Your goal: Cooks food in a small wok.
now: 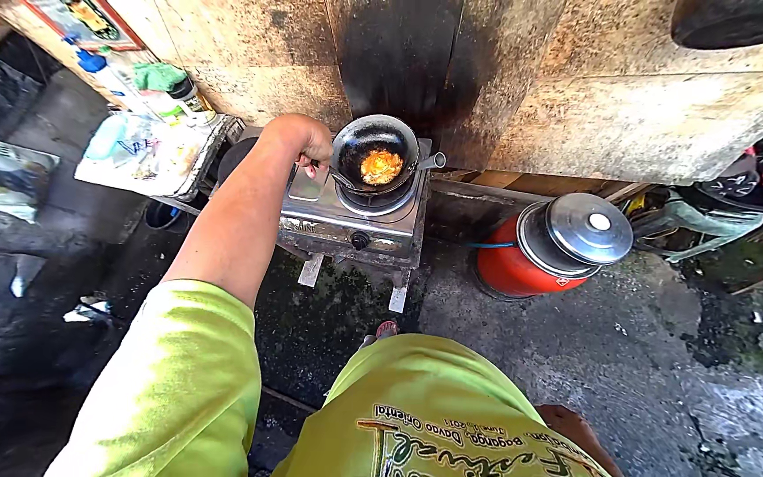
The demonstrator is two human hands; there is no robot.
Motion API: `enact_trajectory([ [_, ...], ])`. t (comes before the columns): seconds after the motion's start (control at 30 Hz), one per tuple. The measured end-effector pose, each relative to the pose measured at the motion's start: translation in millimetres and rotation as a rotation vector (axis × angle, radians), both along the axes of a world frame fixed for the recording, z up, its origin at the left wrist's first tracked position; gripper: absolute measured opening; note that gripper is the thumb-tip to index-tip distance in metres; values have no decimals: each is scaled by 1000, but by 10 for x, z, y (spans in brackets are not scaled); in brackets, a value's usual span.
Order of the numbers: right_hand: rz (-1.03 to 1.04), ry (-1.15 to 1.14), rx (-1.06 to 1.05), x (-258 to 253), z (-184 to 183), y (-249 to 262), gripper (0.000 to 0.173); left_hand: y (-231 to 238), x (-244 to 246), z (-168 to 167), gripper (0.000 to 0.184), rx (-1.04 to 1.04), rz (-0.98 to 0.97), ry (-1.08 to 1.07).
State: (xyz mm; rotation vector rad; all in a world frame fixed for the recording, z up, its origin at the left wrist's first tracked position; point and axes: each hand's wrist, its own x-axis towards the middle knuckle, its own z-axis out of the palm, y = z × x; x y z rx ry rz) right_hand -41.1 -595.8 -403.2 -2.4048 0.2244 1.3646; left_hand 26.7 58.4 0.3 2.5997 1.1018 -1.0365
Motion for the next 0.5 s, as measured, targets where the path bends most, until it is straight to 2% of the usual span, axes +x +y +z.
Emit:
enact_trajectory([
  [0.13, -69, -1, 31, -76, 131, 120, 37, -184, -14, -68, 26, -9, -69, -26],
  [0.23, -60, 33, 2, -191, 196, 114, 37, -317, -235, -458, 24, -46, -116, -172],
  [0.3, -46, 36, 41, -278, 155, 16, 37, -468, -432, -664, 27, -28, -92, -195],
  [0.33, 7, -26, 126, -368, 39, -125, 40, -564, -486, -756, 29, -13, -49, -193],
  [0.37, 108, -226, 276, -530, -191, -368, 43, -661, -515, -880, 30, -10, 7, -197],
  [0.4, 169, -618, 498, -739, -543, -585, 48, -728, -540, -1048, 31, -15, 58, -223],
  [0.43, 152, -535, 502, -753, -224, -503, 49, -760, -547, -1208, 33, -31, 102, -254],
  [0.47, 122, -439, 398, -738, 420, -193, 47, -783, -541, -1332, 36, -44, 139, -286],
  [0.5, 7, -24, 136, -524, 1463, 385, 44, -806, -535, -1418, 39, -52, 167, -318],
])
